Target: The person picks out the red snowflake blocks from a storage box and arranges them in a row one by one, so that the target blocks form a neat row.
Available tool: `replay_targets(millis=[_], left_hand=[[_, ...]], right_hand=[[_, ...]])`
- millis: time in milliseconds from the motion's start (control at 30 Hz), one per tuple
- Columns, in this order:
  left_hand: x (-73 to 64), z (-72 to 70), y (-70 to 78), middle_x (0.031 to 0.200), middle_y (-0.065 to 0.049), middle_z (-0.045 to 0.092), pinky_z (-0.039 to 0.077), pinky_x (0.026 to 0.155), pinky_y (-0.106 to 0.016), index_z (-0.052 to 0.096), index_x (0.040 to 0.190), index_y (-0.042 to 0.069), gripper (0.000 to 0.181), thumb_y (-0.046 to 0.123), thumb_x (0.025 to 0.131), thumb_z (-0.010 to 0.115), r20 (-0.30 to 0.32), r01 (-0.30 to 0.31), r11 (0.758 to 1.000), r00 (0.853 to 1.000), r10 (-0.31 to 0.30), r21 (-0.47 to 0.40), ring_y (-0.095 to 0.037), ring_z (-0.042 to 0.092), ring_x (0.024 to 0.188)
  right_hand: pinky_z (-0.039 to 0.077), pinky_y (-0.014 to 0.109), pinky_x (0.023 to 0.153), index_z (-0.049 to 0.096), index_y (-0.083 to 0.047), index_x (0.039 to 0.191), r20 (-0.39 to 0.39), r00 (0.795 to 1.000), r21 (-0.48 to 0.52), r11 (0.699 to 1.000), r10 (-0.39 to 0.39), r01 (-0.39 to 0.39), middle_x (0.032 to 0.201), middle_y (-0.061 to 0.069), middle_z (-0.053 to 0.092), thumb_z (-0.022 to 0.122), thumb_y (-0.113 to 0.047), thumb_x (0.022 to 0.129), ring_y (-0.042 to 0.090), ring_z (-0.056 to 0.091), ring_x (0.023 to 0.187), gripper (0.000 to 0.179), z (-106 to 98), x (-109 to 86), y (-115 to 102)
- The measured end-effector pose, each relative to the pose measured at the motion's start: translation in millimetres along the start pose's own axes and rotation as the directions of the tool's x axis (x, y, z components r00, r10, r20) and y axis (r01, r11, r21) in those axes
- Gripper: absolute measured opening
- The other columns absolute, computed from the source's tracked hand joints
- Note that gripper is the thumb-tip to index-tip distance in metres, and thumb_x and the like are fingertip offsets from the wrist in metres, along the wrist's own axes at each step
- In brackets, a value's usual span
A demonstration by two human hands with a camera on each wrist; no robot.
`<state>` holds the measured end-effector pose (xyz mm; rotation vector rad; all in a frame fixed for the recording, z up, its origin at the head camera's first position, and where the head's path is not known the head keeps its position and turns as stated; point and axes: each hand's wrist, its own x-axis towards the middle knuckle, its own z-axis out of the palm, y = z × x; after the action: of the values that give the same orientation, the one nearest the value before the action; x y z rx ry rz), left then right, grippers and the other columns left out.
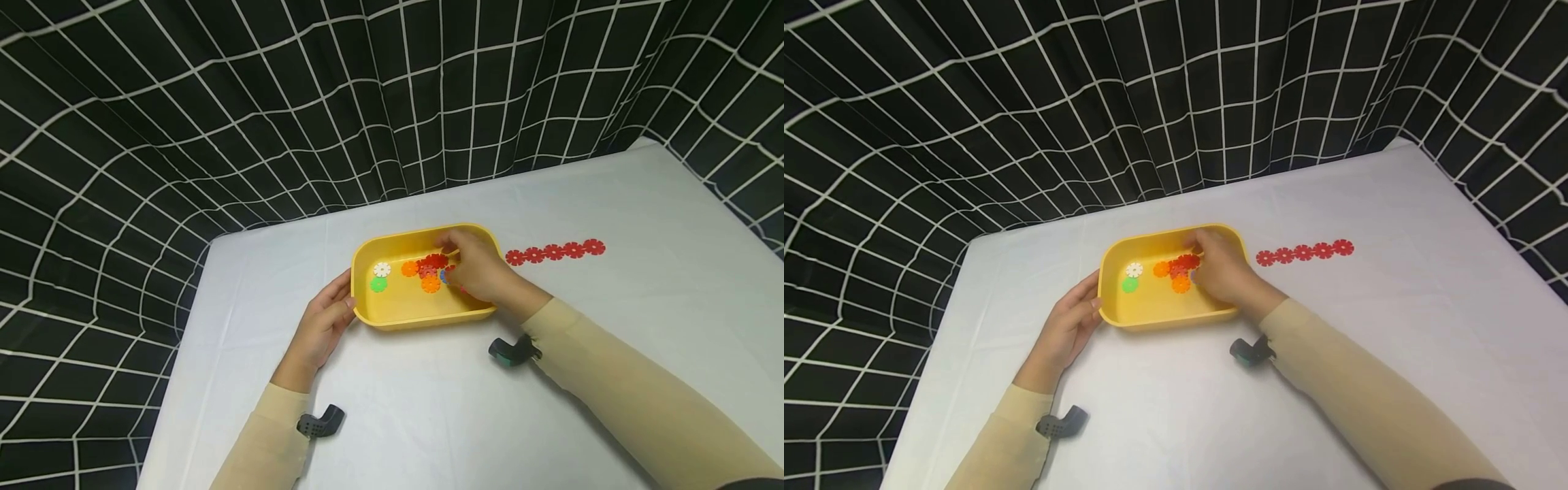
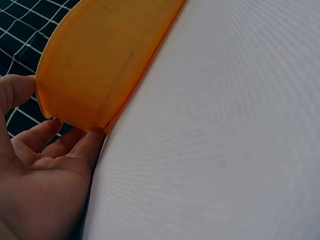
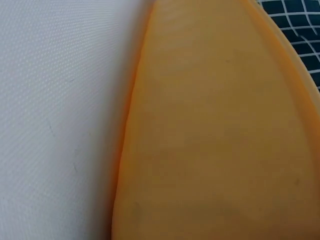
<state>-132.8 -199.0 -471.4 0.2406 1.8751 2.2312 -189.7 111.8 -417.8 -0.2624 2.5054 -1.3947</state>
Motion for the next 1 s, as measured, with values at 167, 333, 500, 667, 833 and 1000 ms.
replay_targets(millis=[167,333,500,667,833,1000], left_hand=[[-0.4,1.0,1.5,0.17,-0.014,0.041,0.044,0.119,-0.038,0.038,0.167,0.0,0.061,0.005,0.108,0.056,0.003,0.003,1.0,1.0,-0.003,0.006,-0.026,0.042,0.154],[-0.6,1.7,2.6,0.17,-0.014,0.04,0.043,0.12,-0.038,0.038,0.167,0.0,0.061,0.004,0.109,0.055,0.003,0.005,1.0,1.0,-0.005,0.009,-0.026,0.041,0.154],[-0.6,1.7,2.8,0.17,-0.013,0.041,0.043,0.12,-0.038,0.038,0.167,0.0,0.06,0.004,0.109,0.054,0.002,0.009,1.0,1.0,-0.009,0.008,-0.025,0.041,0.155],[-0.4,1.9,2.5,0.17,-0.013,0.041,0.043,0.12,-0.038,0.038,0.167,-0.001,0.061,0.003,0.108,0.055,0.0,0.01,1.0,1.0,-0.01,0.005,-0.026,0.041,0.154],[-0.4,2.0,2.3,0.17,-0.014,0.04,0.043,0.119,-0.038,0.038,0.167,-0.001,0.061,0.003,0.108,0.055,0.002,0.005,1.0,1.0,-0.005,0.003,-0.026,0.041,0.154],[-1.0,2.4,3.0,0.17,-0.014,0.04,0.043,0.119,-0.038,0.038,0.167,0.0,0.061,0.003,0.108,0.055,0.001,0.002,1.0,1.0,-0.002,0.009,-0.026,0.041,0.154]], right_hand=[[0.048,0.05,0.114,0.06,0.002,0.14,-0.011,1.0,-0.098,0.995,0.026,-0.027,0.136,0.022,0.059,0.072,0.017,0.088,0.039,0.053,0.127,0.055,1.6,1.2,0.3],[0.049,0.048,0.107,0.062,0.001,0.136,-0.022,0.999,-0.207,0.977,0.042,-0.046,0.126,0.021,0.057,0.069,0.016,0.088,0.038,0.052,0.118,0.051,4.0,2.1,-0.1],[0.05,0.046,0.104,0.064,-0.002,0.132,-0.031,0.994,-0.283,0.953,0.101,-0.105,0.123,0.019,0.056,0.067,0.011,0.094,0.036,0.052,0.114,0.04,7.6,3.4,-1.3],[0.051,0.045,0.103,0.066,-0.003,0.126,-0.037,0.991,-0.314,0.94,0.132,-0.137,0.119,0.017,0.058,0.067,0.009,0.096,0.034,0.053,0.114,0.032,9.2,4.6,-2.7],[0.052,0.045,0.101,0.068,-0.003,0.121,-0.031,0.989,-0.307,0.94,0.147,-0.15,0.119,0.017,0.059,0.068,0.008,0.096,0.034,0.053,0.112,0.027,9.3,4.5,-3.3],[0.053,0.04,0.089,0.067,-0.004,0.114,-0.029,0.992,-0.245,0.961,0.124,-0.127,0.106,0.015,0.063,0.068,0.006,0.098,0.033,0.057,0.101,0.019,8.4,3.8,-2.8]])
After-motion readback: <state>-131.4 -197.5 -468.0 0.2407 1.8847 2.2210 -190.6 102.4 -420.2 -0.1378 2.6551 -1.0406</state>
